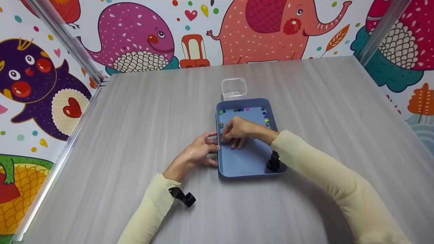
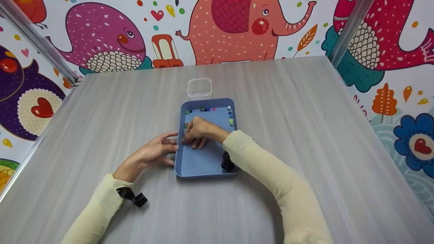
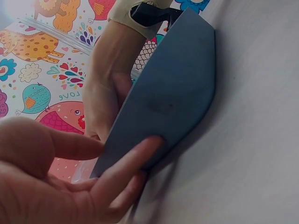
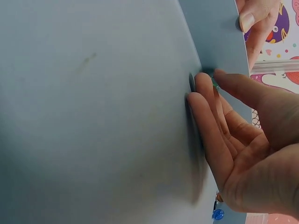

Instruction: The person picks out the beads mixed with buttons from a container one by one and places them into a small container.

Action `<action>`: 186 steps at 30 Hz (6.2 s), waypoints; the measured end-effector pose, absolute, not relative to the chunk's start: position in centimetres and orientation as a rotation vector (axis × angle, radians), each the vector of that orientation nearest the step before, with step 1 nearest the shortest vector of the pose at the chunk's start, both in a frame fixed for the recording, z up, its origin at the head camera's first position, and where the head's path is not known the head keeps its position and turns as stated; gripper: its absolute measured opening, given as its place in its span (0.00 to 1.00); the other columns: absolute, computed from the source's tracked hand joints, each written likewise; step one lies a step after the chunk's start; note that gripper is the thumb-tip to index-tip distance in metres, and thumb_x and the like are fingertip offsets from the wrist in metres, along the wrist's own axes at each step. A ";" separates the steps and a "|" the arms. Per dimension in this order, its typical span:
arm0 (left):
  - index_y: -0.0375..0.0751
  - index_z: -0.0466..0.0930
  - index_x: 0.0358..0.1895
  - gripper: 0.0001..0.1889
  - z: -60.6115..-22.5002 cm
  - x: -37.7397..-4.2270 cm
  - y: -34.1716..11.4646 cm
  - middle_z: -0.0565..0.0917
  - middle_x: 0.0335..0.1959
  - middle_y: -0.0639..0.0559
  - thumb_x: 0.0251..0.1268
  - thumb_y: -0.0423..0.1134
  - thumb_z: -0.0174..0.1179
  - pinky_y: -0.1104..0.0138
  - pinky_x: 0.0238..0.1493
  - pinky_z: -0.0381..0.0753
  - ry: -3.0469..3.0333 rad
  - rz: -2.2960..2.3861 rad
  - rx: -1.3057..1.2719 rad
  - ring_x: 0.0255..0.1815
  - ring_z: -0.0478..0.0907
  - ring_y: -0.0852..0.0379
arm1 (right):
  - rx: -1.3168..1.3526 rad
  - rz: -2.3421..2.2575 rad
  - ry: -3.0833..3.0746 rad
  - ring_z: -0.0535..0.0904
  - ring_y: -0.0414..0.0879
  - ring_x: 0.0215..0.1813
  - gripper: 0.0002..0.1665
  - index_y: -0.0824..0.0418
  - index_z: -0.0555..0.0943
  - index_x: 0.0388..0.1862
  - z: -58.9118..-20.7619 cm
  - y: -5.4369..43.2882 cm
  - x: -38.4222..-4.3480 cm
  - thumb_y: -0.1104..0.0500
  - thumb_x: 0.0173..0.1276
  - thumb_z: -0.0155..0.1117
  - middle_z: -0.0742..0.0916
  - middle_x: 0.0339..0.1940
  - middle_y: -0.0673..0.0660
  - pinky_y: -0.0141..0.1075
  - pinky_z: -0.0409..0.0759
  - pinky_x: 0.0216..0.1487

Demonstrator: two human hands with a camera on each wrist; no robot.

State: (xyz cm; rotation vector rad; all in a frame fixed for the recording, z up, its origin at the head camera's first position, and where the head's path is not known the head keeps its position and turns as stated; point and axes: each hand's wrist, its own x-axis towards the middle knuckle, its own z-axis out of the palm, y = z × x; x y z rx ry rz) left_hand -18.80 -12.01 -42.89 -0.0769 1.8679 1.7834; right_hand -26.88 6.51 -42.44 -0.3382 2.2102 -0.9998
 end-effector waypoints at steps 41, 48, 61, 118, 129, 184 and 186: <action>0.37 0.53 0.77 0.32 -43.0 -19.0 -12.0 0.70 0.68 0.31 0.71 0.25 0.50 0.58 0.32 0.92 1.869 1.787 -0.087 0.62 0.76 0.40 | -0.278 -1.132 2.107 0.89 0.46 0.30 0.16 0.64 0.84 0.50 -41.0 8.0 -27.5 0.53 0.73 0.63 0.90 0.36 0.58 0.38 0.90 0.30; 0.36 0.54 0.77 0.33 -43.0 -18.9 -12.0 0.70 0.68 0.32 0.70 0.25 0.50 0.59 0.30 0.91 1.864 1.793 -0.097 0.60 0.77 0.42 | -0.269 -1.183 2.102 0.90 0.47 0.31 0.18 0.65 0.83 0.54 -40.4 8.4 -27.9 0.54 0.75 0.59 0.90 0.39 0.60 0.39 0.91 0.31; 0.38 0.54 0.77 0.32 -42.9 -18.9 -12.0 0.70 0.69 0.33 0.71 0.26 0.51 0.58 0.32 0.92 1.874 1.764 -0.100 0.60 0.77 0.42 | -0.220 -1.345 2.151 0.91 0.49 0.37 0.22 0.67 0.81 0.56 -39.9 9.3 -28.7 0.51 0.73 0.62 0.89 0.43 0.62 0.41 0.91 0.34; 0.39 0.54 0.77 0.32 -43.0 -18.9 -12.2 0.69 0.69 0.32 0.71 0.25 0.50 0.58 0.33 0.92 1.874 1.770 -0.080 0.62 0.76 0.40 | 0.025 -1.687 2.301 0.88 0.44 0.30 0.20 0.61 0.81 0.58 -39.5 9.9 -33.3 0.51 0.77 0.58 0.84 0.40 0.59 0.36 0.90 0.31; 0.39 0.55 0.77 0.33 -43.0 -18.9 -12.2 0.69 0.69 0.33 0.70 0.25 0.50 0.61 0.29 0.90 1.864 1.780 -0.097 0.61 0.76 0.42 | 0.064 -1.632 2.346 0.87 0.42 0.26 0.19 0.63 0.80 0.58 -39.4 9.9 -33.7 0.52 0.77 0.58 0.86 0.42 0.61 0.35 0.89 0.28; 0.38 0.54 0.77 0.33 -43.0 -18.9 -12.1 0.69 0.69 0.32 0.70 0.25 0.50 0.61 0.30 0.91 1.867 1.778 -0.069 0.61 0.77 0.42 | -0.017 -1.632 2.383 0.86 0.42 0.26 0.17 0.63 0.82 0.54 -39.1 11.0 -33.0 0.53 0.74 0.62 0.85 0.38 0.59 0.36 0.90 0.29; 0.38 0.54 0.77 0.33 -43.0 -18.9 -12.2 0.69 0.69 0.32 0.70 0.25 0.50 0.61 0.30 0.91 1.867 1.779 -0.070 0.61 0.77 0.42 | -0.036 -1.601 2.401 0.87 0.42 0.28 0.18 0.63 0.82 0.54 -39.3 10.9 -32.7 0.52 0.74 0.62 0.85 0.38 0.59 0.36 0.90 0.30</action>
